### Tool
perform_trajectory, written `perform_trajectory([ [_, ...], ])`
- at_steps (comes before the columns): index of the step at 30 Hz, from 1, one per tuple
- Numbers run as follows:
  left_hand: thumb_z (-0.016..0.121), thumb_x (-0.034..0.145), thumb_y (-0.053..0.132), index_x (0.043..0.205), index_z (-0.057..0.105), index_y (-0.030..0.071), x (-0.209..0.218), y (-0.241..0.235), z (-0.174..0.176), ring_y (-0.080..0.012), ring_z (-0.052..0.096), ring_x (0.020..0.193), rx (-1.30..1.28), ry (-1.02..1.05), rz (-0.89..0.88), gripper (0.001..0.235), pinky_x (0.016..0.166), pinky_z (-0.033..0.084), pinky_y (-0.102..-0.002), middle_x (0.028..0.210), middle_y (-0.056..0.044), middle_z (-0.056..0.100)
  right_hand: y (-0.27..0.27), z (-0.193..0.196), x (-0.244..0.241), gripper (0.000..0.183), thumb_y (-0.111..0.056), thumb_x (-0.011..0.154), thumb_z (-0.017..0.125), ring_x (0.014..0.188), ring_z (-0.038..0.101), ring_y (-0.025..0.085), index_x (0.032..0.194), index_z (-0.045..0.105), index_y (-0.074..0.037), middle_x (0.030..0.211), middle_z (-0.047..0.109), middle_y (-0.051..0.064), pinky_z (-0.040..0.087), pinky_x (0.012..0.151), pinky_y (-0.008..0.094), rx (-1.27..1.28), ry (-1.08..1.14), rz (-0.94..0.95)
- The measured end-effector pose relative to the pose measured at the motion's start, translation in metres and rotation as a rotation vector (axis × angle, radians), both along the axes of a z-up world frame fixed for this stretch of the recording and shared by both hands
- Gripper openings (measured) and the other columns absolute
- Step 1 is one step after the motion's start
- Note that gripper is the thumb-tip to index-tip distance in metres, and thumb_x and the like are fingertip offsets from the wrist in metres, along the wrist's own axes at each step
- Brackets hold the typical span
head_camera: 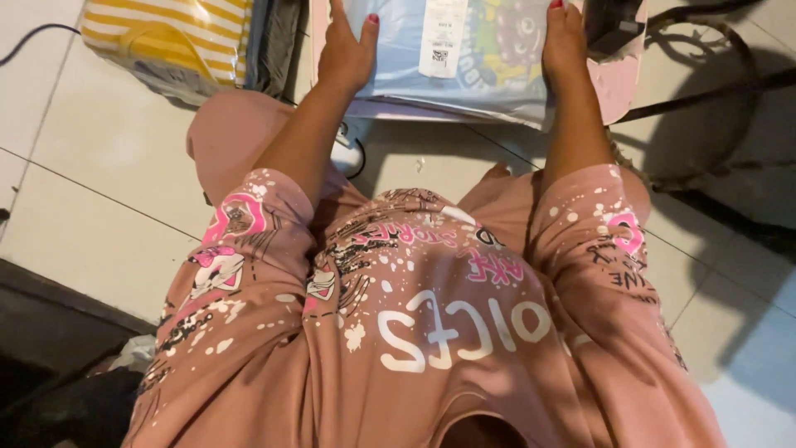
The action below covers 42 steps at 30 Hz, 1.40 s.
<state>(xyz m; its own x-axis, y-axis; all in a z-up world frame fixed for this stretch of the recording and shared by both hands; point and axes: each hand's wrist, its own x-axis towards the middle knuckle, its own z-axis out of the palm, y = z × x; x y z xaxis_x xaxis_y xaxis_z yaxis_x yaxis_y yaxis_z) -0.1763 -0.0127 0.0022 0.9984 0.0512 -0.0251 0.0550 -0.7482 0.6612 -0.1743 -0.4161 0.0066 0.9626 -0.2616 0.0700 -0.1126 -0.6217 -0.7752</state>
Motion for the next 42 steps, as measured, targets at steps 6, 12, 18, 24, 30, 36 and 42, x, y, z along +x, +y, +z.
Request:
perform_trajectory([
  [6,0.064,0.111,0.048,0.165,0.019,0.012,-0.019,-0.015,0.037,-0.0421,0.022,0.154,0.331,-0.194,-0.036,0.079,0.12,0.033,-0.059,0.167,-0.023,0.014,0.017,0.051,-0.004,0.069,-0.053,0.108,0.041,0.139,0.045,0.044,0.155,0.032,-0.003,0.154,0.044,0.026,0.034,0.113,0.049,-0.182,0.311,-0.06],
  [12,0.073,0.101,0.048,0.164,0.026,0.008,-0.043,-0.024,0.052,-0.0477,0.012,0.153,0.48,-0.16,-0.377,0.088,0.114,0.033,-0.063,0.166,-0.024,0.004,0.058,0.094,-0.019,0.042,-0.027,0.104,0.072,0.108,0.06,0.051,0.134,0.061,0.0,0.128,0.062,0.029,0.048,0.089,0.057,-0.537,-0.236,0.13],
  [18,0.087,0.088,0.048,0.157,0.04,0.016,-0.022,-0.01,0.053,-0.0434,0.028,0.148,0.438,-0.265,-0.327,0.09,0.11,0.044,-0.051,0.163,-0.018,0.02,0.102,0.068,-0.012,0.057,-0.035,0.111,0.068,0.143,0.026,0.046,0.157,0.041,-0.012,0.158,0.031,0.019,0.026,0.11,0.074,-0.663,-0.095,0.212],
  [24,0.092,0.087,0.043,0.162,0.034,0.015,-0.029,-0.016,0.063,-0.0436,0.016,0.152,0.365,-0.194,-0.338,0.099,0.116,0.032,-0.06,0.165,-0.019,0.01,0.095,0.085,-0.016,0.051,-0.029,0.107,0.066,0.133,0.045,0.05,0.149,0.049,-0.005,0.149,0.05,0.025,0.025,0.11,0.066,-0.494,-0.321,0.283],
  [30,0.082,0.096,0.059,0.164,0.035,0.013,-0.024,-0.01,0.071,-0.0383,0.009,0.153,0.435,-0.207,-0.39,0.094,0.119,0.023,-0.063,0.167,-0.013,0.011,0.152,0.082,-0.037,0.065,-0.045,0.112,0.074,0.152,0.022,0.039,0.159,0.049,-0.008,0.164,0.027,0.017,0.011,0.121,0.061,-0.701,-0.306,0.492],
  [36,0.087,0.093,0.053,0.159,0.042,0.016,-0.018,-0.008,0.065,-0.038,0.02,0.151,0.334,-0.281,-0.327,0.088,0.118,0.027,-0.062,0.164,-0.014,0.02,0.144,0.055,-0.025,0.075,-0.06,0.11,0.06,0.153,0.011,0.039,0.164,0.044,-0.01,0.167,0.02,0.017,0.008,0.121,0.064,-0.757,-0.241,0.542],
  [42,0.07,0.106,0.037,0.152,0.037,0.008,0.011,-0.011,0.033,-0.0437,0.039,0.145,0.017,-0.424,-0.213,0.063,0.121,0.03,-0.057,0.158,-0.022,0.038,0.138,0.069,-0.027,0.07,-0.048,0.107,0.069,0.153,0.021,0.039,0.161,0.046,-0.011,0.166,0.026,0.017,0.012,0.121,0.064,-0.657,-0.228,0.473],
])
